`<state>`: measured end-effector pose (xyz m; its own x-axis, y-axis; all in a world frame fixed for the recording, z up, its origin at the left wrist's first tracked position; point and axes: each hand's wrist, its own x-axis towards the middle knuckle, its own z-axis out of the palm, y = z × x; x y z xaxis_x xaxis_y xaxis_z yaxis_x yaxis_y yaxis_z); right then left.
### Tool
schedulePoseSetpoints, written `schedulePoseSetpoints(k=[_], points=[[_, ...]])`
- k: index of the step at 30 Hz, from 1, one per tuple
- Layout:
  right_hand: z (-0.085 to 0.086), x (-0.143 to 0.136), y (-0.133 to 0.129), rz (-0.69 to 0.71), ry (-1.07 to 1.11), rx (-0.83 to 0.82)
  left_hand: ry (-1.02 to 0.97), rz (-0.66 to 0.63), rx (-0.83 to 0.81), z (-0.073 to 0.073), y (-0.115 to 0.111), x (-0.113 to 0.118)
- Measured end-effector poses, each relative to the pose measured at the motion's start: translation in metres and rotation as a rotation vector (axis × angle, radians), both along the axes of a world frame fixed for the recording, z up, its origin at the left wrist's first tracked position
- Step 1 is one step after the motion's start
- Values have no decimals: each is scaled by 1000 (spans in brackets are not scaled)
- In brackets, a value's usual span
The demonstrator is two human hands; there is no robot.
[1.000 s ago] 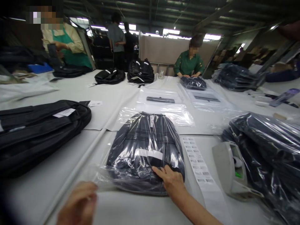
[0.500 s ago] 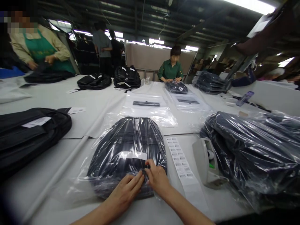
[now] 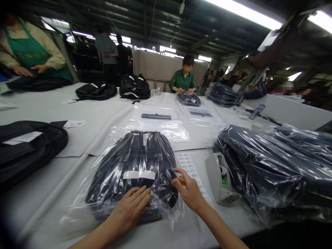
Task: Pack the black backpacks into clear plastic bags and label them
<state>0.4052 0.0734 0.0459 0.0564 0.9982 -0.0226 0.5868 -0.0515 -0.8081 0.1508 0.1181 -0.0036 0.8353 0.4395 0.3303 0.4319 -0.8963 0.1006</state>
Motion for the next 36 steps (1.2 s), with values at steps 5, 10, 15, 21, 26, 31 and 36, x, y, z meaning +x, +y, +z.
schedulePoseSetpoints(k=[5, 10, 15, 21, 26, 31, 36], points=[[-9, 29, -71, 399, -759, 463, -29, 3, 22, -2, -1, 1], [-21, 6, -60, 386, -524, 485, -41, 2, 50, -1, 1, 1], [-38, 20, -41, -216, 225, 40, -52, 5, 74, -1, 2, 0], [-77, 18, -38, -576, 849, -204, -48, 0, 106, -4, 2, 1], [-68, 23, -26, -682, 926, -264, -40, 8, 172, -6, 2, 0], [-22, 40, -42, -814, 398, 125, 0, -8, 162, -8, 2, -3], [0, -21, -45, 211, -101, 478, 22, -6, 170, -14, 2, -5]])
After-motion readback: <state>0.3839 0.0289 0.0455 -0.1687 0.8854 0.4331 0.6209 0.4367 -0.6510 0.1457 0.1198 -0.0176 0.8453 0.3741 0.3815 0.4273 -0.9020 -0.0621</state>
